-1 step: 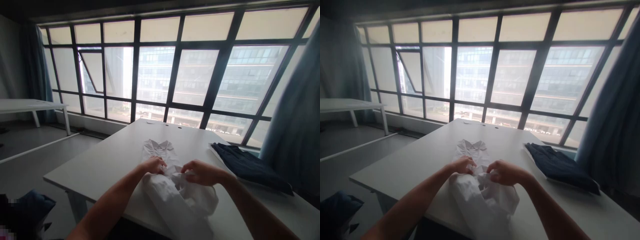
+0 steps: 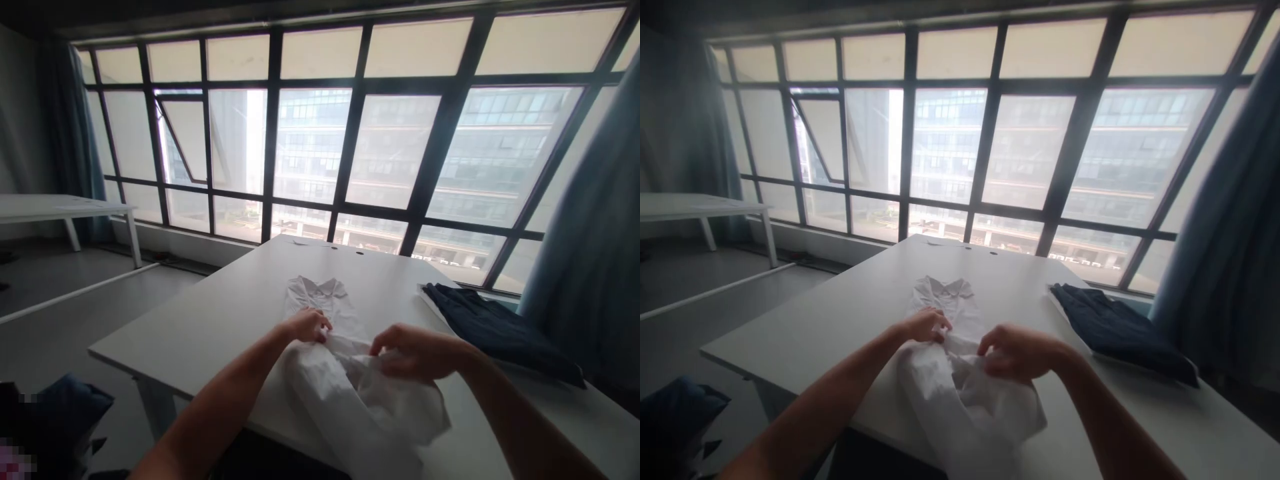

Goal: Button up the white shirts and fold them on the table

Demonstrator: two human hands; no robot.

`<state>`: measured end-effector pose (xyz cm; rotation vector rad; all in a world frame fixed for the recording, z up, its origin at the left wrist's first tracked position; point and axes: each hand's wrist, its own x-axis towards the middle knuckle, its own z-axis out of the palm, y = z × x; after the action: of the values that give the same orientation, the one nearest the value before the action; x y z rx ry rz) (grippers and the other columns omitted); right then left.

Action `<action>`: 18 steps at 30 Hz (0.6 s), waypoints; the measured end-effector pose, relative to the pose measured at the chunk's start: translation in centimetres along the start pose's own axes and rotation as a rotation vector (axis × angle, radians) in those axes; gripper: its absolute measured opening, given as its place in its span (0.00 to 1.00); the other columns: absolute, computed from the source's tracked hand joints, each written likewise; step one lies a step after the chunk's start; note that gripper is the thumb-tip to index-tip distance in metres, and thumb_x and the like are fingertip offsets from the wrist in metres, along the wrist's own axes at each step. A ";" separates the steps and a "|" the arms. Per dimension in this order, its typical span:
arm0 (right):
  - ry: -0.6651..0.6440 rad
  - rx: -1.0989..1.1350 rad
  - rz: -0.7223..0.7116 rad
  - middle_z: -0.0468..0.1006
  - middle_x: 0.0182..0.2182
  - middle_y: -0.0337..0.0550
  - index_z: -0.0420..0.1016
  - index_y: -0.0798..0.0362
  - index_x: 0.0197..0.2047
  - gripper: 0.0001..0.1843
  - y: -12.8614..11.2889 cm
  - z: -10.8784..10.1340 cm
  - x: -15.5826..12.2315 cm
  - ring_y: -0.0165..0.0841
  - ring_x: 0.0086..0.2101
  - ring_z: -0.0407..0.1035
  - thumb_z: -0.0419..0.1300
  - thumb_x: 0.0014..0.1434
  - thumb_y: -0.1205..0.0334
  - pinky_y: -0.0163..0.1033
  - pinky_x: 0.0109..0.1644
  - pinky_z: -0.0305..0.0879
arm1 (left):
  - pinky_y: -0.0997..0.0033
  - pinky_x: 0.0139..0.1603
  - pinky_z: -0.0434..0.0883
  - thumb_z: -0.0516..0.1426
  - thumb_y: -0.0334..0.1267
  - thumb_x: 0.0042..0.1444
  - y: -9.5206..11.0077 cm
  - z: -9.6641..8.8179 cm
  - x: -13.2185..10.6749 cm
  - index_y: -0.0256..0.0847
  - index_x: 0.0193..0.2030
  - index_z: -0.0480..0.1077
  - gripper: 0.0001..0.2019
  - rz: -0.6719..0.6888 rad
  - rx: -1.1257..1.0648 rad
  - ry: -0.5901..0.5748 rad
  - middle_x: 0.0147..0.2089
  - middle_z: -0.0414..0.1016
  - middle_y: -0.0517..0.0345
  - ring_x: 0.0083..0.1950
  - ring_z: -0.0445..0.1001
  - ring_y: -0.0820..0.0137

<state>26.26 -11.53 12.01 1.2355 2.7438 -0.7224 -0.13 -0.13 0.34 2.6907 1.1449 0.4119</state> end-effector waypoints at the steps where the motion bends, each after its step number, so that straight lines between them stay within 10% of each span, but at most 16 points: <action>1: -0.129 0.108 -0.004 0.81 0.34 0.48 0.80 0.58 0.49 0.27 -0.3 -0.2 -1.4 0.37 0.32 0.75 0.65 0.54 0.46 0.36 0.35 0.70 | 0.63 0.59 0.64 0.68 0.38 0.49 0.1 -0.4 -0.2 0.44 0.48 0.79 0.17 -0.016 0.007 0.025 0.45 0.79 0.53 0.48 0.75 0.62; 5: -0.384 0.453 0.025 0.79 0.27 0.46 0.79 0.61 0.45 0.39 0.5 -0.1 -2.7 0.33 0.25 0.74 0.62 0.49 0.30 0.33 0.26 0.67 | 0.71 0.46 0.68 0.61 0.40 0.57 0.2 -2.2 -0.9 0.41 0.42 0.81 0.09 -0.130 0.003 0.178 0.36 0.79 0.55 0.38 0.76 0.67; 10: 0.227 0.123 0.008 0.81 0.37 0.51 0.81 0.57 0.43 0.28 3.0 2.2 3.8 0.33 0.29 0.73 0.61 0.56 0.39 0.35 0.33 0.68 | 0.68 0.45 0.70 0.55 0.57 0.60 0.5 -3.5 -1.6 0.40 0.35 0.81 0.23 -0.360 0.087 0.218 0.34 0.80 0.51 0.40 0.78 0.61; 14: 0.221 0.098 -0.206 0.77 0.52 0.49 0.77 0.51 0.55 0.26 3.4 5.3 9.5 0.31 0.31 0.71 0.62 0.57 0.47 0.35 0.35 0.68 | 0.67 0.48 0.71 0.65 0.59 0.46 0.6 -3.7 -2.0 0.42 0.38 0.80 0.22 -0.602 0.107 -0.060 0.42 0.82 0.50 0.48 0.78 0.58; 18: 0.302 -0.069 -0.075 0.82 0.34 0.46 0.83 0.52 0.45 0.18 5.1 6.1 11.2 0.35 0.31 0.72 0.61 0.58 0.51 0.36 0.36 0.65 | 0.65 0.47 0.73 0.72 0.43 0.37 0.1 -4.0 -2.1 0.42 0.38 0.79 0.18 -0.697 0.095 -0.180 0.46 0.81 0.50 0.48 0.78 0.56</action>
<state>21.39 -3.46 1.99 1.3328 3.0392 -0.4742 -2.73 -1.51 3.72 2.1328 1.9444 0.0001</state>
